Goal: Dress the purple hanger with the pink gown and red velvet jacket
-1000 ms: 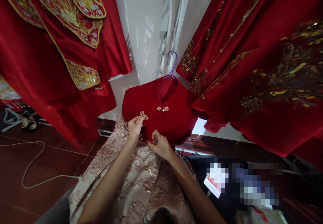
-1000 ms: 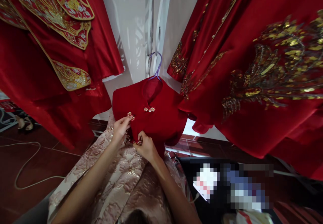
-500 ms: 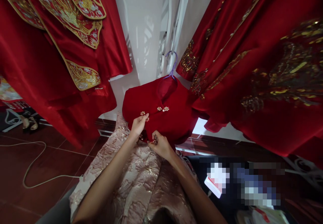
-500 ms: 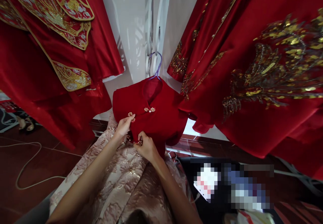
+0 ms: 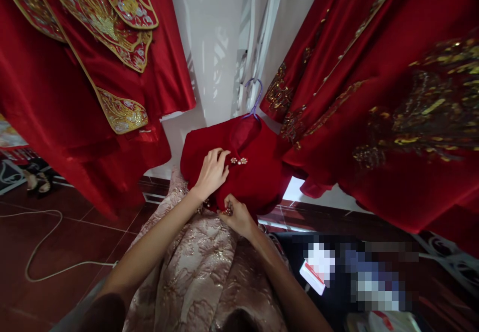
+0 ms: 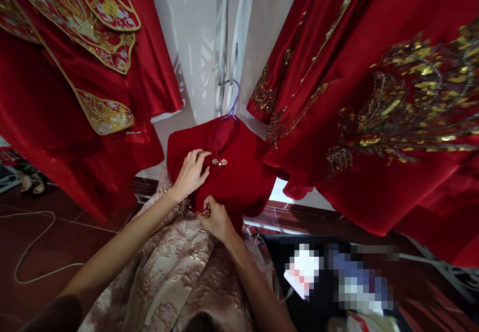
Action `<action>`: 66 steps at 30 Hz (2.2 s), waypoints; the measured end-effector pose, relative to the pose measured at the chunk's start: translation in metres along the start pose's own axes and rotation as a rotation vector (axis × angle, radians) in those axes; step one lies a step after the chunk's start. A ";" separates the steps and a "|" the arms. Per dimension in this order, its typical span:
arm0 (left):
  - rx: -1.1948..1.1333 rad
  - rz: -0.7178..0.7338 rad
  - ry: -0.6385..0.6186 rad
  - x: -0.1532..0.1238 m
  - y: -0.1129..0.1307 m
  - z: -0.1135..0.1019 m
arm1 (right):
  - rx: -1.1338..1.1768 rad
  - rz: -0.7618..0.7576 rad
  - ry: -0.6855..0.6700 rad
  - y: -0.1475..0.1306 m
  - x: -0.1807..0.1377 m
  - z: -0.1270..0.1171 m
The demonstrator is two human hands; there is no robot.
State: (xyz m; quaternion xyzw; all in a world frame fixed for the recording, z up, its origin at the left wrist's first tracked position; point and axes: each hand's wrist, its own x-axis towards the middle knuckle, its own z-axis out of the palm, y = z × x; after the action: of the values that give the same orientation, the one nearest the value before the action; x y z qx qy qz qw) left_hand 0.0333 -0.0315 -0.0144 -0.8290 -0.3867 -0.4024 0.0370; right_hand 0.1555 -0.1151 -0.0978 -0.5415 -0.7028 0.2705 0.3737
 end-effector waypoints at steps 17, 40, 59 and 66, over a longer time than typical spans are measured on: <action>0.133 0.192 -0.123 0.009 -0.002 0.011 | -0.001 -0.018 -0.002 0.005 0.001 0.001; 0.087 0.382 -0.151 0.027 0.003 0.005 | 0.008 0.014 -0.043 0.007 0.001 0.001; 0.268 0.381 -0.059 0.029 -0.001 0.000 | 0.493 -0.158 0.302 -0.053 0.060 -0.069; 0.368 0.057 0.067 0.031 -0.007 -0.019 | 0.145 -0.011 0.458 -0.065 0.094 -0.055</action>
State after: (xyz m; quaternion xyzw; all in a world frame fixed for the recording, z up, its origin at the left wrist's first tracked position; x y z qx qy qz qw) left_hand 0.0280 -0.0146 0.0178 -0.8048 -0.4289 -0.3510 0.2124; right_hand 0.1518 -0.0436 0.0071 -0.5566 -0.5814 0.1885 0.5627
